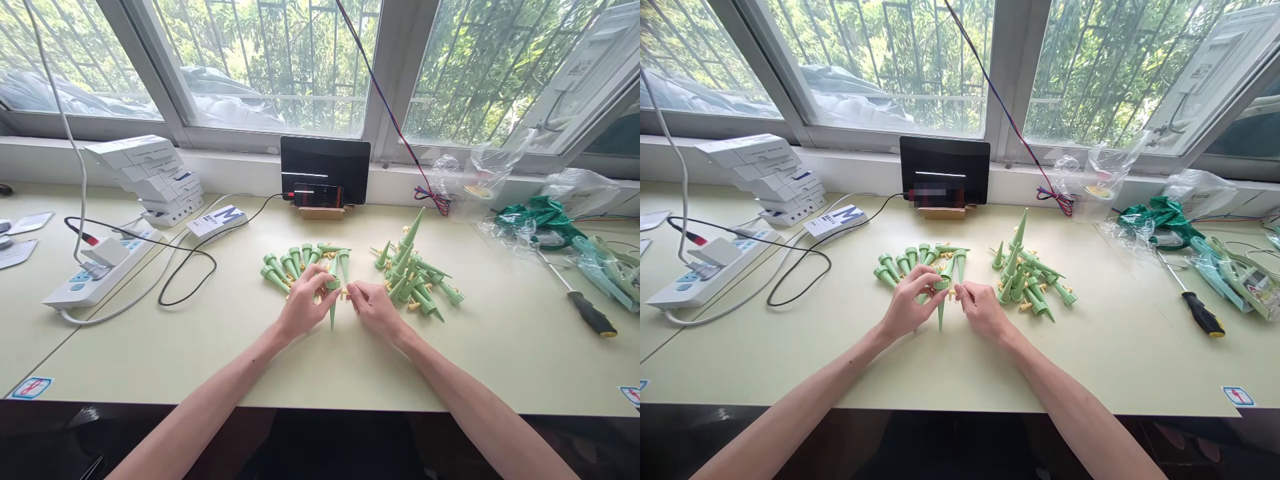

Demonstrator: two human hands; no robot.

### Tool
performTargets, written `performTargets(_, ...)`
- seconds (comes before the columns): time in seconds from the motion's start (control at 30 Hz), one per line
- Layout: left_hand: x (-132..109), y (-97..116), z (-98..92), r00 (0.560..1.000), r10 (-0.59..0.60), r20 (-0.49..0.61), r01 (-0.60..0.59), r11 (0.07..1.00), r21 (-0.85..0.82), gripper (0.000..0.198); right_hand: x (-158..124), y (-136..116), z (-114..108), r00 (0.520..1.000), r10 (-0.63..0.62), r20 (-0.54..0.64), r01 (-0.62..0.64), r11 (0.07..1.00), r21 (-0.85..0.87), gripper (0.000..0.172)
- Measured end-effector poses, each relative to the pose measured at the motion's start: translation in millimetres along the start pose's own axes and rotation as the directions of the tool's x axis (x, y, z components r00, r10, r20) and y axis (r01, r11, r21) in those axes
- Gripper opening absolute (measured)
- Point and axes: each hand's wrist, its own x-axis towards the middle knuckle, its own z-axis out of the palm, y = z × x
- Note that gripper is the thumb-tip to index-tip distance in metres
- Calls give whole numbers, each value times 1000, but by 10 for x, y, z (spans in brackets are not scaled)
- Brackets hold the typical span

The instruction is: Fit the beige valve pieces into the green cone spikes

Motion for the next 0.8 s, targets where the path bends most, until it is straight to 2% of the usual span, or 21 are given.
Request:
performTargets(0.17, 10, 3, 0, 999, -33, -23, 33, 999, 7, 9, -6, -57, -17, 1000, 7, -19, -7, 999, 41, 28)
performTargets(0.37, 4, -3, 1, 999, -38, -18, 38, 999, 1, 9, -1, -51, -11, 1000, -24, -8, 25, 999, 45, 21)
performTargets(0.8, 1, 4, -1, 1000, 5, 1, -5, 1000, -9, 10, -16, -29, -20, 999, -26, 33, 27, 999, -40, 38)
